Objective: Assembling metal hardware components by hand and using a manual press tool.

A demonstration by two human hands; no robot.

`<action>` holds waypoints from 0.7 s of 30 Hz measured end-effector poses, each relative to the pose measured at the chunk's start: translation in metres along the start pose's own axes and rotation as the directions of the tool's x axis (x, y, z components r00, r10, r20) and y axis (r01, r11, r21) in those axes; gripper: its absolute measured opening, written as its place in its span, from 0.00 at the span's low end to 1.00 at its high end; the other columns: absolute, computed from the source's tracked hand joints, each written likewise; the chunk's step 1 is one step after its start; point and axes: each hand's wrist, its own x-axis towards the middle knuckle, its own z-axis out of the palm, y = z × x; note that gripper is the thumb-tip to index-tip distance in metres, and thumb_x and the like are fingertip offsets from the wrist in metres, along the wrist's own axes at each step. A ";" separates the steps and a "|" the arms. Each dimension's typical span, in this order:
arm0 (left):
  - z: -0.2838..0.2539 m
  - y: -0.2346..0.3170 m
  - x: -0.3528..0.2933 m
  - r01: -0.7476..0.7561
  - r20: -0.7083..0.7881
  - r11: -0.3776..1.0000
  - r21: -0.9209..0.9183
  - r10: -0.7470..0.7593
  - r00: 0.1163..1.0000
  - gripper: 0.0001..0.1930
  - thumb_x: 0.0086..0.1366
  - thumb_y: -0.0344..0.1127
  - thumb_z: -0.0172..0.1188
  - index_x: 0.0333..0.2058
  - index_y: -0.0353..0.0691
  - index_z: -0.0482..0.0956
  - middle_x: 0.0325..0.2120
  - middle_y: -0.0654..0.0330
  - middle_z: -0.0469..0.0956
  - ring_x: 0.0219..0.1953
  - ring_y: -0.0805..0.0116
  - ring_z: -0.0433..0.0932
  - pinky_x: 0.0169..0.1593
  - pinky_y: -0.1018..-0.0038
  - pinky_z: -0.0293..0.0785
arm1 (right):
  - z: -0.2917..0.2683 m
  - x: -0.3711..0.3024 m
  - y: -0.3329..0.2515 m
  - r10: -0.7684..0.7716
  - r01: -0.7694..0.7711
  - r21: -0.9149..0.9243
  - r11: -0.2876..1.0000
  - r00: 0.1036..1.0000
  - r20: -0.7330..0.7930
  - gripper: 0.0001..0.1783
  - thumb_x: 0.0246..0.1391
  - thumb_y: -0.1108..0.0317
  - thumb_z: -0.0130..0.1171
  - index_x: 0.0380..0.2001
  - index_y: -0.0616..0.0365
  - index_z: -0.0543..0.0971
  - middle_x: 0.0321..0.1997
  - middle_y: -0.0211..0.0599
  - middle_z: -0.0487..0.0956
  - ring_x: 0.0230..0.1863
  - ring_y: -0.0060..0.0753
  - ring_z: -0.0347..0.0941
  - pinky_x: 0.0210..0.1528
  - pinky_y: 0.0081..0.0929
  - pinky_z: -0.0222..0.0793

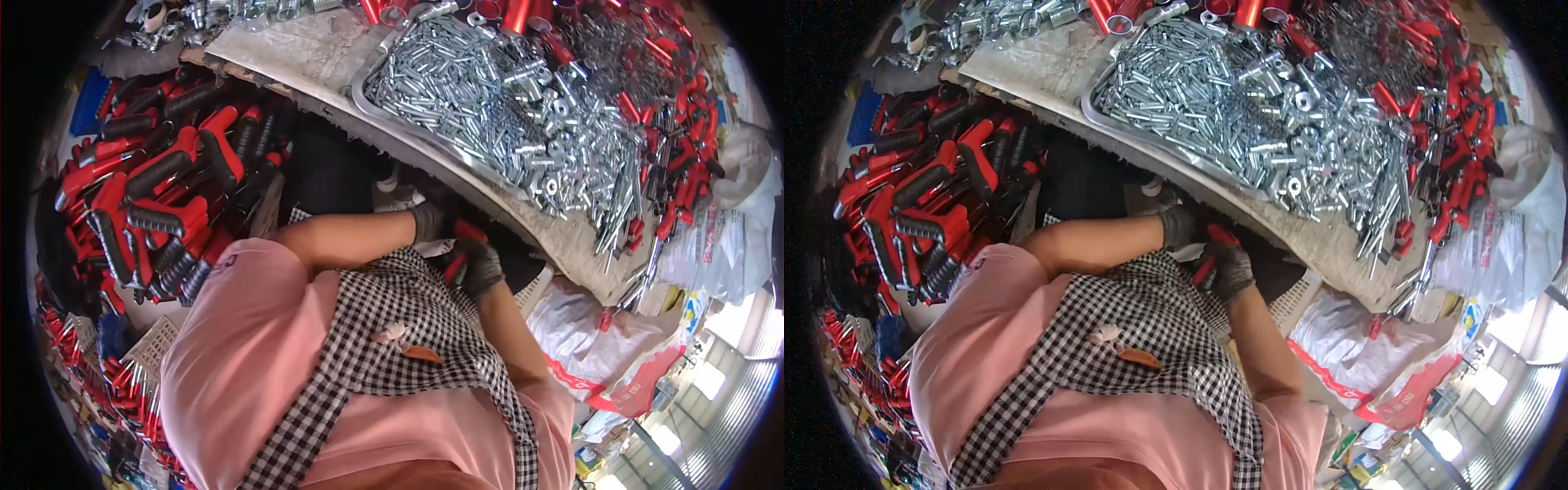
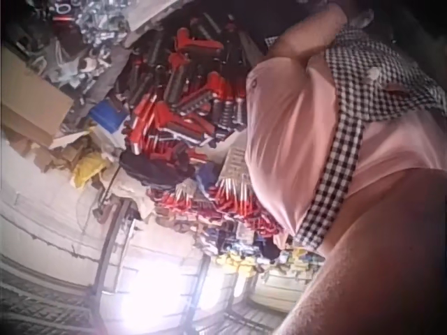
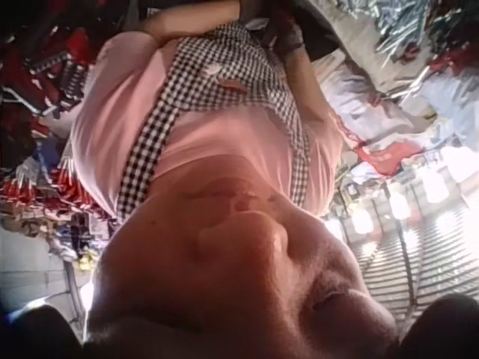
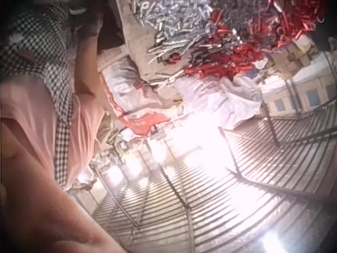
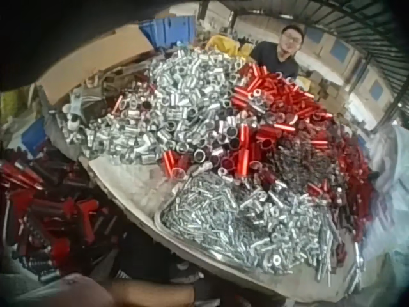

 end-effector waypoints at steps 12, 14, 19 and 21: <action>-0.015 0.022 0.020 0.182 0.045 0.980 0.081 -0.186 0.982 0.25 0.70 0.49 0.38 0.58 0.40 0.64 0.57 0.51 0.66 0.56 0.57 0.66 0.60 0.60 0.62 | -0.049 0.080 0.023 -0.145 0.126 -0.400 0.908 0.989 -0.017 0.17 0.56 0.66 0.52 0.48 0.55 0.73 0.28 0.39 0.76 0.24 0.36 0.72 0.26 0.36 0.72; -0.027 0.023 0.025 0.186 0.026 0.982 0.035 -0.187 0.982 0.25 0.70 0.47 0.37 0.59 0.40 0.63 0.58 0.51 0.65 0.58 0.58 0.65 0.61 0.62 0.60 | -0.023 0.078 0.018 -0.189 0.172 -0.314 0.934 0.982 -0.022 0.15 0.57 0.65 0.52 0.47 0.54 0.73 0.29 0.39 0.76 0.24 0.36 0.72 0.26 0.36 0.72; -0.041 0.027 0.033 0.192 -0.013 0.980 -0.053 -0.193 0.981 0.23 0.71 0.44 0.35 0.61 0.40 0.60 0.60 0.51 0.62 0.61 0.59 0.61 0.65 0.64 0.55 | 0.004 0.092 -0.014 -0.108 -0.010 -0.829 0.559 0.991 -0.085 0.19 0.60 0.59 0.49 0.52 0.53 0.70 0.39 0.43 0.78 0.34 0.40 0.77 0.35 0.37 0.74; -0.043 0.029 0.032 0.189 -0.027 0.977 -0.095 -0.192 0.981 0.23 0.72 0.42 0.34 0.61 0.40 0.59 0.61 0.52 0.60 0.62 0.60 0.59 0.66 0.65 0.53 | -0.031 0.106 -0.001 -0.172 0.065 -0.843 0.534 0.985 -0.033 0.20 0.59 0.60 0.49 0.53 0.54 0.69 0.41 0.42 0.77 0.36 0.39 0.76 0.36 0.36 0.74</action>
